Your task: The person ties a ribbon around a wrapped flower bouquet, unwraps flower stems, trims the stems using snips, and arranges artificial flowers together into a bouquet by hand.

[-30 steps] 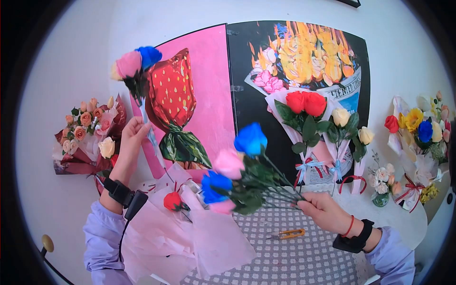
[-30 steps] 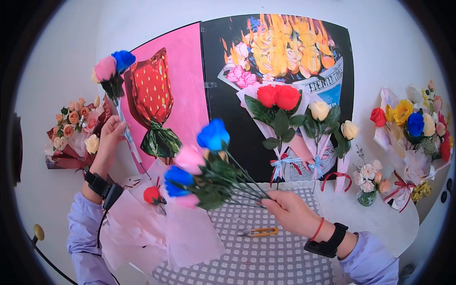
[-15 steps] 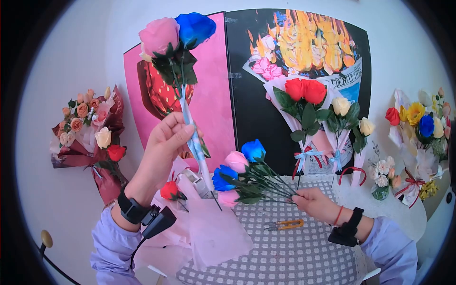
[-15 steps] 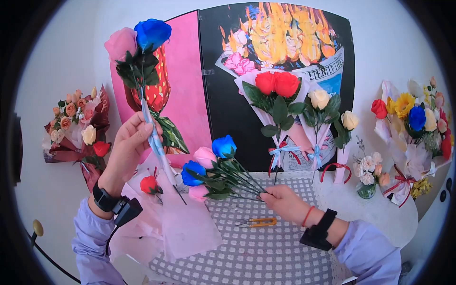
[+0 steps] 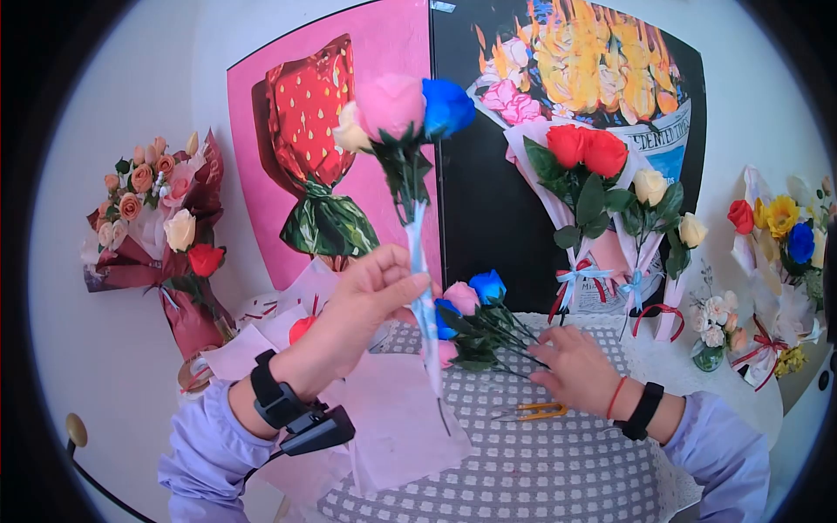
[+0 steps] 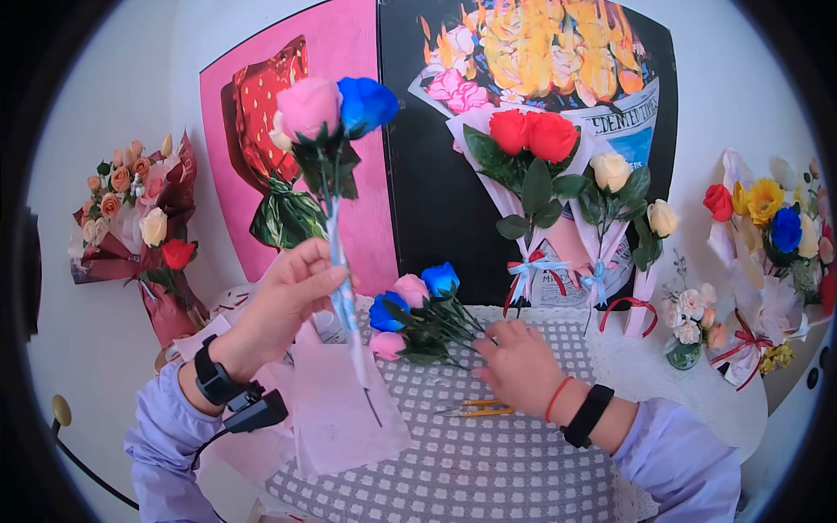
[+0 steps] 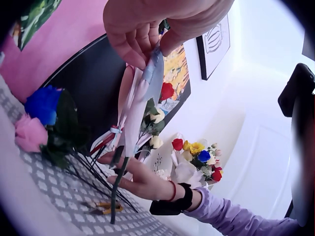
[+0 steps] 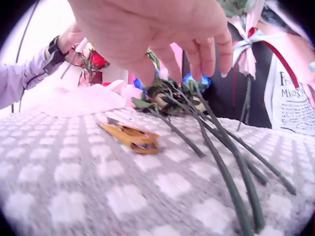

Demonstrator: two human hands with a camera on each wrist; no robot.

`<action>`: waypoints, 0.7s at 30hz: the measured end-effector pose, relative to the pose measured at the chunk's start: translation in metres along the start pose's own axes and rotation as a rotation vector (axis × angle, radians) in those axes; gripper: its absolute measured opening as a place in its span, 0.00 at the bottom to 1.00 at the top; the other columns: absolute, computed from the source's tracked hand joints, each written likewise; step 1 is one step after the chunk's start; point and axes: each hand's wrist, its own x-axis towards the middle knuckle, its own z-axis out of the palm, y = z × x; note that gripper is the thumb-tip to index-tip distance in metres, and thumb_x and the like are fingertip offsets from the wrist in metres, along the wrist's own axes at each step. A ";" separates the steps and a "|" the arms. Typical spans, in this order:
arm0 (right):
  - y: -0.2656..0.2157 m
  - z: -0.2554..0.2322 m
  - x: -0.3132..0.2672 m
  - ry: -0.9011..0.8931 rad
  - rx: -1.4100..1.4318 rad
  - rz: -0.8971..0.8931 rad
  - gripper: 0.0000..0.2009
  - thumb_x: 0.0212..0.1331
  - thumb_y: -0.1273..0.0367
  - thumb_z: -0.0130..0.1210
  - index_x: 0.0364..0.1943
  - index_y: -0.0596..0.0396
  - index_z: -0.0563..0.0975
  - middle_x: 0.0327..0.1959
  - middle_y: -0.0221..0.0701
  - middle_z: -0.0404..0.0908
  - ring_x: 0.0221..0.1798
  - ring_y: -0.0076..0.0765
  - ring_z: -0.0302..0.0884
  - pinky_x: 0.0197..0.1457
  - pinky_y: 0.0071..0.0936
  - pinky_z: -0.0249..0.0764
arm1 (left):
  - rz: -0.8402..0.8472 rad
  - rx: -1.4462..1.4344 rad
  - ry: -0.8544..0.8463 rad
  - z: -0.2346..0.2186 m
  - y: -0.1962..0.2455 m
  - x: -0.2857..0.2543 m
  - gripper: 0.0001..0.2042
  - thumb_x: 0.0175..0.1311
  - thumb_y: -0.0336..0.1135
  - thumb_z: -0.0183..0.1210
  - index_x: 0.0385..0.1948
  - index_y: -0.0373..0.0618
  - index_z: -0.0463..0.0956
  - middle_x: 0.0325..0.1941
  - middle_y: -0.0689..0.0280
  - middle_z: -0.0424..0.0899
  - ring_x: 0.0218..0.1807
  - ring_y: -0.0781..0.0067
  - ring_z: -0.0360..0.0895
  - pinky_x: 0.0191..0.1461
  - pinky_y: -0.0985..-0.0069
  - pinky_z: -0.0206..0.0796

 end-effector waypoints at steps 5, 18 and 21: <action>-0.040 -0.015 0.008 -0.204 1.114 0.237 0.14 0.55 0.63 0.52 0.36 0.61 0.73 0.30 0.34 0.75 0.32 0.27 0.73 0.33 0.24 0.69 | -0.125 -0.162 -0.043 0.035 -0.019 -0.002 0.06 0.60 0.34 0.53 0.35 0.47 0.67 0.34 0.69 0.77 0.37 0.82 0.75 0.36 0.84 0.67; -0.022 -0.035 -0.043 -0.284 1.434 0.795 0.10 0.63 0.63 0.40 0.31 0.53 0.70 0.15 0.18 0.57 0.16 0.14 0.48 0.18 0.13 0.47 | 0.041 1.081 -0.388 0.054 -0.093 0.008 0.10 0.52 0.33 0.56 0.37 0.46 0.73 0.35 0.63 0.77 0.37 0.67 0.74 0.37 0.71 0.65; -0.016 -0.036 -0.047 -0.283 1.477 0.874 0.11 0.63 0.63 0.41 0.31 0.54 0.71 0.16 0.19 0.59 0.16 0.13 0.50 0.17 0.14 0.47 | 0.099 1.249 -0.411 0.056 -0.107 0.016 0.09 0.48 0.32 0.56 0.33 0.47 0.75 0.33 0.62 0.77 0.37 0.63 0.75 0.38 0.67 0.65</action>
